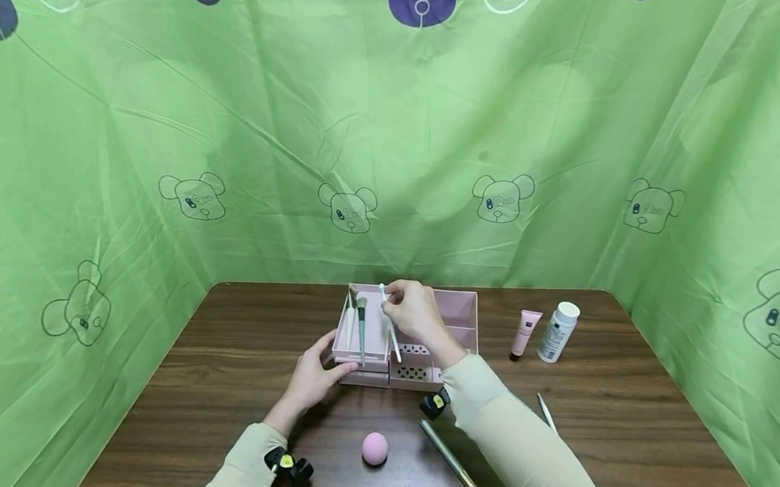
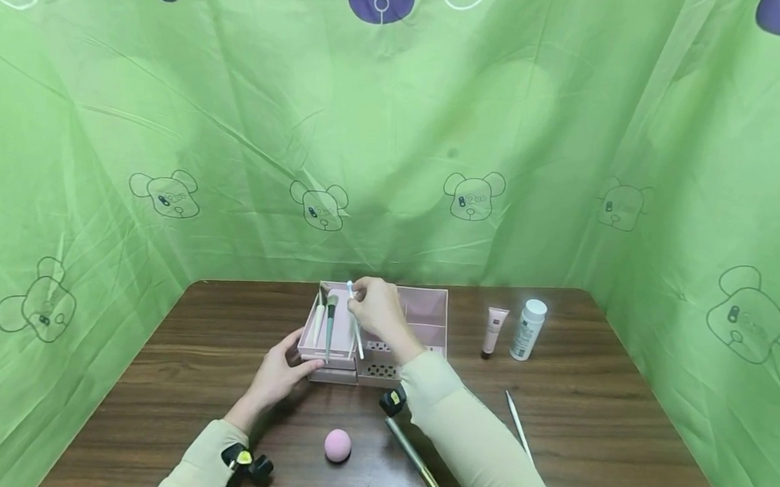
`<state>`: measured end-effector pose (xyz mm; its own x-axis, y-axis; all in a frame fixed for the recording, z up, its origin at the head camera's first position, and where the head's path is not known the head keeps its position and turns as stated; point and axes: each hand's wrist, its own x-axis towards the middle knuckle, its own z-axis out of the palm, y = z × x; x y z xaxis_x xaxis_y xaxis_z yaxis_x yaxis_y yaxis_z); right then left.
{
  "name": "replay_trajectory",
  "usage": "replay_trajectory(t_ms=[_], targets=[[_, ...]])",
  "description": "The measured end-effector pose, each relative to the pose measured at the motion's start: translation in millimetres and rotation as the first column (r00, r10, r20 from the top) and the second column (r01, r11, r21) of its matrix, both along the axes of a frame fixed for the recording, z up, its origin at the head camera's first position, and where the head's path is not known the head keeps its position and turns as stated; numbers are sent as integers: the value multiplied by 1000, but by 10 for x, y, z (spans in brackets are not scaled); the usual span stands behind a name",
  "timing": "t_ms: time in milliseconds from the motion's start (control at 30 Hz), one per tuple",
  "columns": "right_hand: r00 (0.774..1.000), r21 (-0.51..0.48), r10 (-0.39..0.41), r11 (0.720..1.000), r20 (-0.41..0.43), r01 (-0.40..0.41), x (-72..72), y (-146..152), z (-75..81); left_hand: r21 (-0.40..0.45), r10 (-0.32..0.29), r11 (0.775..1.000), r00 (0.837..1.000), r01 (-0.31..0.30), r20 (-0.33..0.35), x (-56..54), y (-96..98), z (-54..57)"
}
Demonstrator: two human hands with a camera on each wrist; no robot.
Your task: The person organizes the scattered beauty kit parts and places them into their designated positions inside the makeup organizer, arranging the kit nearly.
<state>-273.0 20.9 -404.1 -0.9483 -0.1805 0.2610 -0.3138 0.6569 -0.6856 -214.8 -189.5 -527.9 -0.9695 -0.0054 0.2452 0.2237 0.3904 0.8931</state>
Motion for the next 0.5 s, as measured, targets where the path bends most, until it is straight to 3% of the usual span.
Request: replay_trajectory(t_ms=[333, 500], targets=[[999, -15, -36, 999, -25, 36, -34, 16, -65, -12, -9, 1000, 999, 9, -36, 22, 14, -16], [999, -9, -35, 999, -29, 35, -26, 29, -62, 0, -1, 1000, 1000, 1, -6, 31, 15, -9]])
